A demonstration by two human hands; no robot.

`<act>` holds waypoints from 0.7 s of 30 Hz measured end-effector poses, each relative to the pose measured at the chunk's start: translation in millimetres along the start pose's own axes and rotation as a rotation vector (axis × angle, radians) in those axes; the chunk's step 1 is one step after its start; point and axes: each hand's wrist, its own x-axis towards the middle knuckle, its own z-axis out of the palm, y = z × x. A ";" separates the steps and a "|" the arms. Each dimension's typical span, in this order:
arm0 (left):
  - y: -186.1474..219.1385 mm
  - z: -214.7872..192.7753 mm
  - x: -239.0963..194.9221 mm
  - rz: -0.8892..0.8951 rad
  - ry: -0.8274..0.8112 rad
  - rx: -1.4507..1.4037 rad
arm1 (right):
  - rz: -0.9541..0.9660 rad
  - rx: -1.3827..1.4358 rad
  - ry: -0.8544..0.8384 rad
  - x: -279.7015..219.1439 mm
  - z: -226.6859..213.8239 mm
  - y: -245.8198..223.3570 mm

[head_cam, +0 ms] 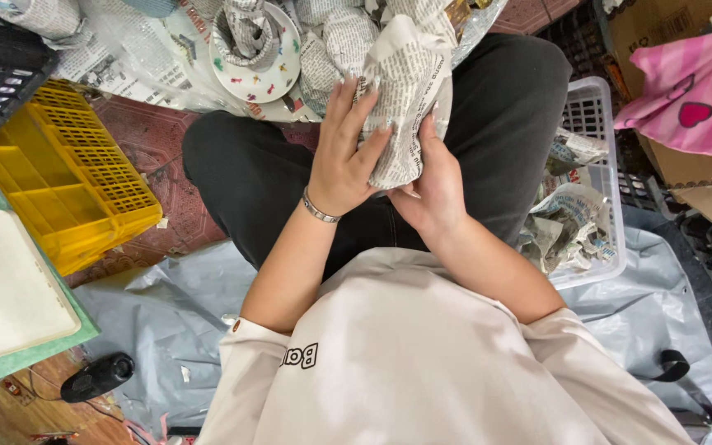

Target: The person sits cross-legged on the floor and wraps small items with newspaper. They pick up items, fold newspaper around them, and place the wrapped bundles into a nearby basket.

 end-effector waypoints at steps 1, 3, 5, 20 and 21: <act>-0.8 -1.1 -0.2 0.024 -0.019 0.013 | -0.077 -0.199 0.275 0.5 -0.5 -1.7; -2.0 -2.3 -0.5 0.000 -0.100 0.069 | -0.257 -0.609 0.813 1.7 -1.8 -6.1; -2.2 -4.5 -0.5 -0.003 -0.157 0.042 | -0.264 -0.608 0.812 0.6 -3.8 -9.3; 38.3 -43.1 41.0 -0.427 -0.119 -0.549 | -0.307 -1.510 0.494 -40.2 -23.6 -30.3; 40.6 -42.5 39.2 -0.455 -0.085 -0.650 | -0.294 -1.540 0.508 -41.0 -21.1 -29.9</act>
